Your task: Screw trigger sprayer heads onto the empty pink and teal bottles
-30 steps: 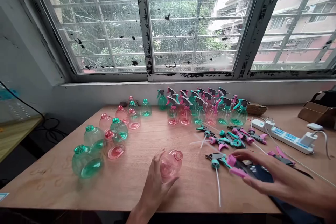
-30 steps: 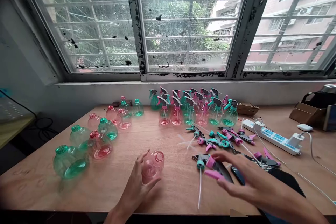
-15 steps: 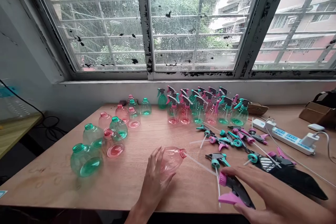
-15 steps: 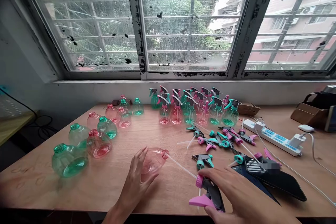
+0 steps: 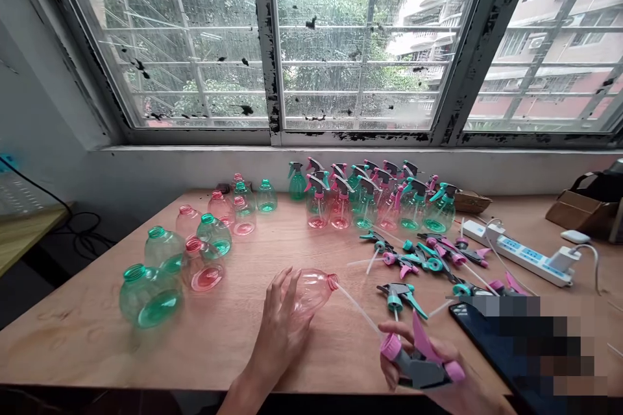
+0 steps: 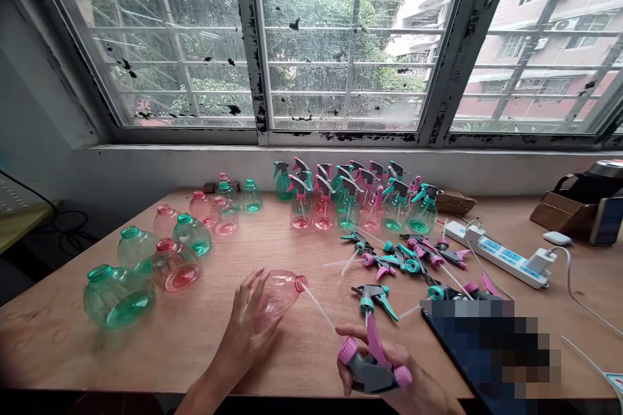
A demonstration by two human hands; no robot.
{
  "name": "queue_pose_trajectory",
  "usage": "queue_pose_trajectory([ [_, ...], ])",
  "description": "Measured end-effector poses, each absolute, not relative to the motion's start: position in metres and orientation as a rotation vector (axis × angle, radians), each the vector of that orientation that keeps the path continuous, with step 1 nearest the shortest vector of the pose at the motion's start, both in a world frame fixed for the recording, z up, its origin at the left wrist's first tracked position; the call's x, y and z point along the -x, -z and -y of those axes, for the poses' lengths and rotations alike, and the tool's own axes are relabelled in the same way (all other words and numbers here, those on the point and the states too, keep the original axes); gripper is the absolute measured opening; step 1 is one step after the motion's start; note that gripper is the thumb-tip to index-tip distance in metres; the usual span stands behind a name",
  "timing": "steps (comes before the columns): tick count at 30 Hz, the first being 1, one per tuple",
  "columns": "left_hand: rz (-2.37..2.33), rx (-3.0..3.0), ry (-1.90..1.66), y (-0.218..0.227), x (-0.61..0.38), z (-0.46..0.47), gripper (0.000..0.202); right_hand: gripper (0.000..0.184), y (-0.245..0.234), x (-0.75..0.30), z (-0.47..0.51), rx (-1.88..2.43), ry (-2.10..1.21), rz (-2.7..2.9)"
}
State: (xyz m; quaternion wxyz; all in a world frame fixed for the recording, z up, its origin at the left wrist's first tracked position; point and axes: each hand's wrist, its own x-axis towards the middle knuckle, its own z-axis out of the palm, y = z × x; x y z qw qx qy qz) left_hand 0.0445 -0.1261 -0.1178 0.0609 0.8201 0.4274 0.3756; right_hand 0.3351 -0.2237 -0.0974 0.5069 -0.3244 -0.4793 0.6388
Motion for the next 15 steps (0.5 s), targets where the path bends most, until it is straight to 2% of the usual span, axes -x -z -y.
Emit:
queue_pose_trajectory([
  [1,-1.292,-2.495,-1.126,0.118,-0.044,0.126,0.081,0.079,0.104,-0.326,0.223,0.675,-1.687,0.988],
  [4,-1.27,-2.576,-1.07,0.118,-0.047,0.128,0.079,0.077,0.115,-0.306,0.217,0.54,-1.845,0.628],
  [12,-1.254,-2.699,-0.958,0.116,-0.052,0.134,0.079,0.087,0.117,-0.309,0.188,0.567,-1.702,0.636],
  [13,-1.254,-2.7,-0.955,0.116,-0.052,0.134,0.08,0.086,0.117,-0.313,0.185,0.597,-1.637,0.644],
  [15,-1.238,-2.705,-0.944,0.115,-0.051,0.135,0.08,0.066,0.12,-0.319,0.179,0.708,-1.483,0.671],
])
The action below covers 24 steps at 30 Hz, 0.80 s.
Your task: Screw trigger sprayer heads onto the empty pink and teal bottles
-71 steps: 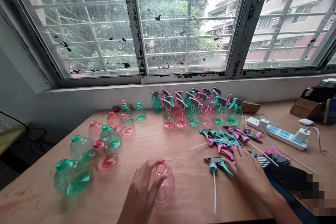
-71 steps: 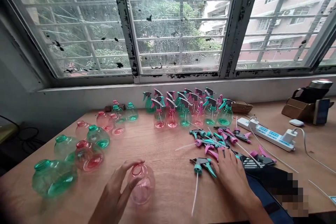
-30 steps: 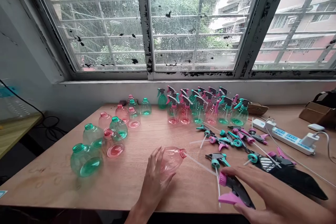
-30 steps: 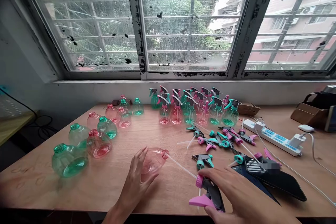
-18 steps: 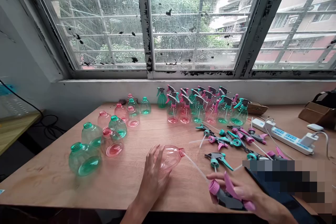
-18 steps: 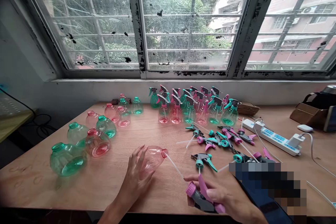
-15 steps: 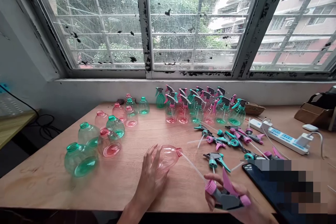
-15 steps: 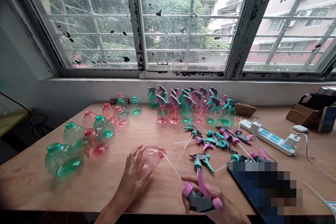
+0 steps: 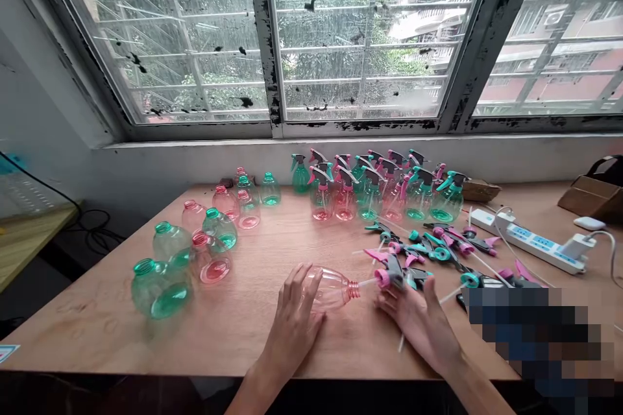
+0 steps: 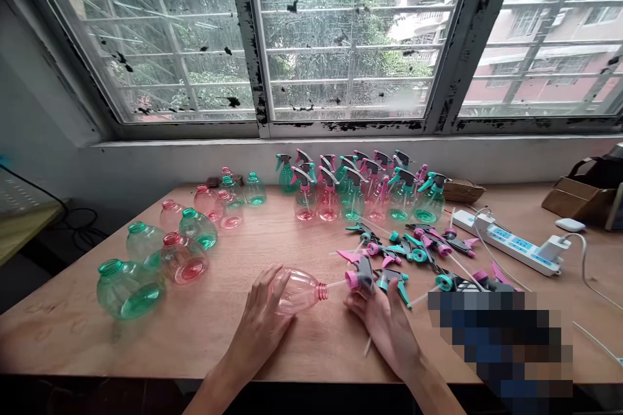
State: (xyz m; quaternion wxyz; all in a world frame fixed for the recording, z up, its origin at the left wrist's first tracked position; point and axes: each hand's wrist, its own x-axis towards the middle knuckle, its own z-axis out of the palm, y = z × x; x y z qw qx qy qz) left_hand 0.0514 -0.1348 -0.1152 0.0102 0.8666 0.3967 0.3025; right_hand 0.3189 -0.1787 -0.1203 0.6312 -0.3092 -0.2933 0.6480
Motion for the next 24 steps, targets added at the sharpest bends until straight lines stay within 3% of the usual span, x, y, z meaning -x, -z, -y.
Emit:
queue_pose_trajectory([
  [2,-1.208,-2.713,-0.935,0.115,-0.052,0.135,0.081,0.042,0.127,-0.323,0.175,0.84,-1.334,0.705],
  [6,-1.143,-2.733,-0.934,0.113,-0.052,0.135,0.077,0.032,0.14,-0.326,0.175,0.935,-1.196,0.755],
  [13,-1.037,-2.747,-0.919,0.112,-0.05,0.137,0.073,0.056,0.135,-0.326,0.185,0.913,-1.162,0.836],
  [18,-1.036,-2.701,-0.894,0.102,-0.057,0.149,0.079,0.034,0.119,-0.338,0.203,1.019,-1.246,1.07],
  [24,-1.066,-2.586,-0.947,0.104,-0.072,0.163,0.107,0.034,0.123,-0.346,0.221,1.263,-1.021,1.234],
])
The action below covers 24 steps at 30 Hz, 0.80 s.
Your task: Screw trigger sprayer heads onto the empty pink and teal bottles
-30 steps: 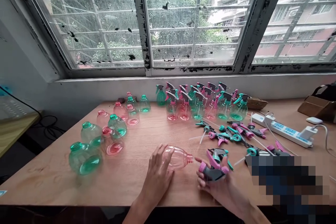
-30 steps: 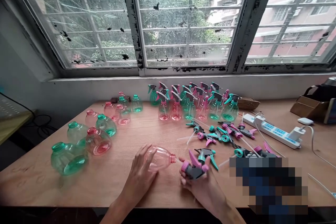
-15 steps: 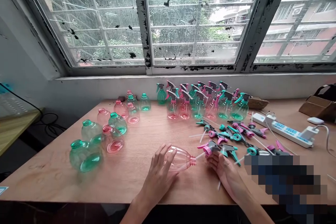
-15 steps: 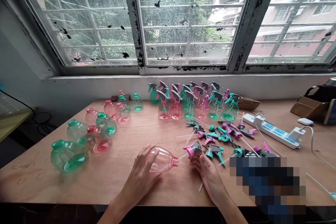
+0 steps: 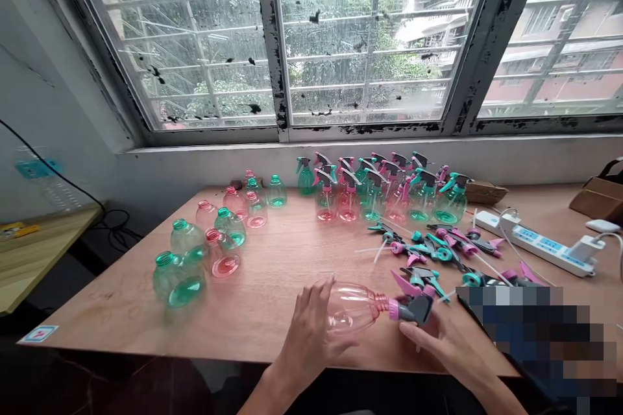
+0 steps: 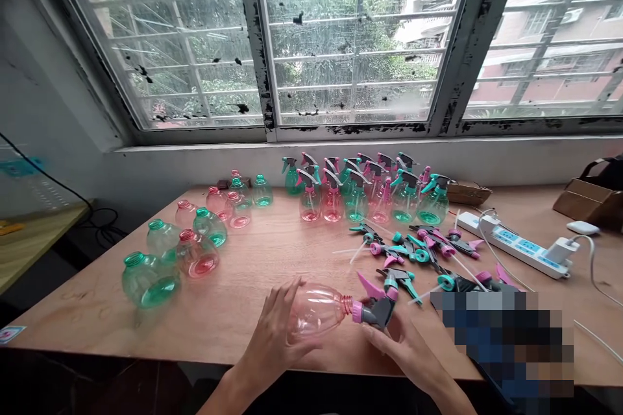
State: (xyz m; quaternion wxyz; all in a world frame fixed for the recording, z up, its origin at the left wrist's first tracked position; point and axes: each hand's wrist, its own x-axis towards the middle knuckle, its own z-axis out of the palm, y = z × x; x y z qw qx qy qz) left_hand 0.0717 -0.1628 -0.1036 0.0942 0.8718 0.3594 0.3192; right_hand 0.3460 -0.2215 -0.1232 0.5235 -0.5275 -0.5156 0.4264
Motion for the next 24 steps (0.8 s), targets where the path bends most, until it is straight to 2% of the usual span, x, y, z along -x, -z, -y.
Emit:
queue_pose_trajectory([
  [9,-0.836,-2.444,-0.842,0.12,-0.085,0.163,0.096,0.022,0.135,-0.362,0.208,1.365,-0.417,1.562],
  [11,-0.816,-2.387,-0.844,0.123,-0.09,0.162,0.095,0.022,0.139,-0.362,0.206,1.374,-0.394,1.534],
  [15,-0.856,-2.215,-0.896,0.128,-0.1,0.156,0.105,0.024,0.143,-0.36,0.203,1.315,-0.499,1.342],
  [18,-0.871,-2.096,-0.896,0.128,-0.106,0.153,0.103,0.028,0.141,-0.364,0.201,1.36,-0.571,1.302],
  [24,-0.815,-1.96,-0.856,0.123,-0.118,0.154,0.1,0.041,0.143,-0.379,0.201,1.546,-0.268,1.218],
])
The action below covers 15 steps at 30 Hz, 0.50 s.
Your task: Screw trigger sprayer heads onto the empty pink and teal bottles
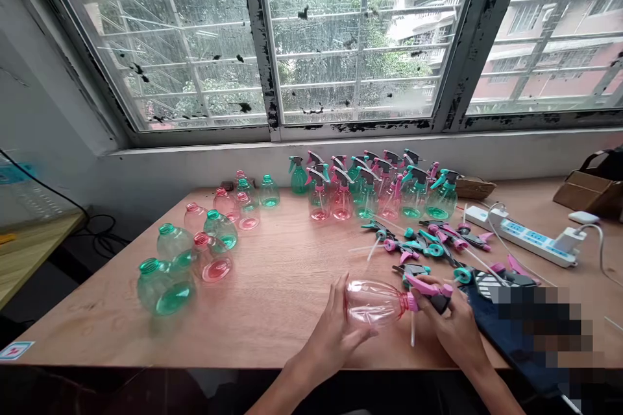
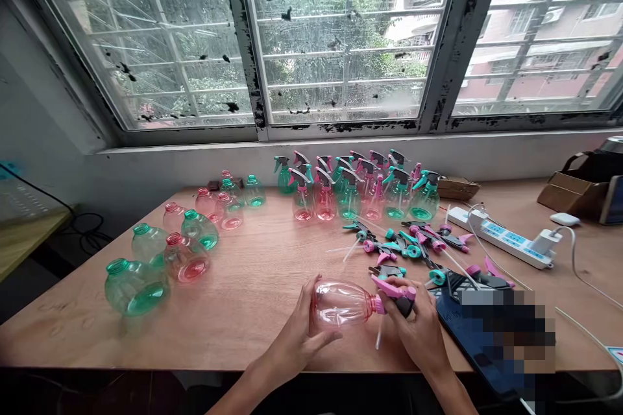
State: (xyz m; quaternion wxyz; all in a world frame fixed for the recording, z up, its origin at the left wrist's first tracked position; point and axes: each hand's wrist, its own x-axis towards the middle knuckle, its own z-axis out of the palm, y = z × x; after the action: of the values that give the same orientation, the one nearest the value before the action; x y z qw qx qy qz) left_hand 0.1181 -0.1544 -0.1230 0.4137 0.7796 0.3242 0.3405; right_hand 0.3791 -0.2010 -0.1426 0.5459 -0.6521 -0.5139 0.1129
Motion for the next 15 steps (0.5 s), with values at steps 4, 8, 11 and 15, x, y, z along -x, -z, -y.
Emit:
queue_pose_trajectory([
  [4,-0.775,-1.904,-0.866,0.124,-0.141,0.155,0.105,0.042,0.146,-0.384,0.202,1.687,-0.205,1.003],
  [8,-0.734,-1.888,-0.879,0.127,-0.166,0.155,0.108,0.041,0.148,-0.39,0.201,1.831,-0.139,0.766],
  [11,-0.714,-1.89,-0.889,0.129,-0.173,0.153,0.107,0.04,0.15,-0.394,0.2,1.848,-0.187,0.737],
  [15,-0.704,-1.88,-0.899,0.134,-0.172,0.151,0.107,0.039,0.151,-0.394,0.198,1.85,-0.246,0.738],
])
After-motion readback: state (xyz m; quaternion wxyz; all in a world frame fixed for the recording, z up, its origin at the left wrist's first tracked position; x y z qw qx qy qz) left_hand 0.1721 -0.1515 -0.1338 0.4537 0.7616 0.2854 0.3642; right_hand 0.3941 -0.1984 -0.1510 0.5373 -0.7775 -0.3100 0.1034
